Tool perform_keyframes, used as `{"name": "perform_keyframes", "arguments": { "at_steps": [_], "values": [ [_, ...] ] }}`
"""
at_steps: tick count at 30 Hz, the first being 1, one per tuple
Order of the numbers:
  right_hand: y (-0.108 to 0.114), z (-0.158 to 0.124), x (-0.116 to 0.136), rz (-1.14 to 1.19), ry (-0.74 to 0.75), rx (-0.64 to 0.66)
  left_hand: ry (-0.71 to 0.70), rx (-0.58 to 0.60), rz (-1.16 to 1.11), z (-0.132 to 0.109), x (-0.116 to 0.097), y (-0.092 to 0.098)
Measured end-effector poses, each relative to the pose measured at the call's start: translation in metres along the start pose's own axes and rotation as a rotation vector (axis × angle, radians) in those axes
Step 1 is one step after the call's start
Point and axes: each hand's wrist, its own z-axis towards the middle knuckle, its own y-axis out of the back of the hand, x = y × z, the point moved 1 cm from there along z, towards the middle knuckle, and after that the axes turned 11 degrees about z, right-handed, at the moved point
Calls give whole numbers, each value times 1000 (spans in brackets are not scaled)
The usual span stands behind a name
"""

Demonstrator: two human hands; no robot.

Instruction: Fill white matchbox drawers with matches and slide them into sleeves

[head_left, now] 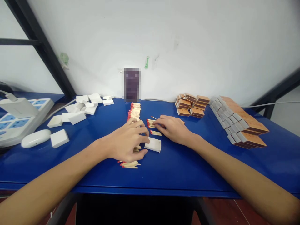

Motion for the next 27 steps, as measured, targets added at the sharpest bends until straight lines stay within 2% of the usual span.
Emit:
{"name": "perform_keyframes", "arguments": {
  "at_steps": [27],
  "values": [
    [0,2,0,81,-7,17,5,-10,8,0,-1,0]
  ]
}}
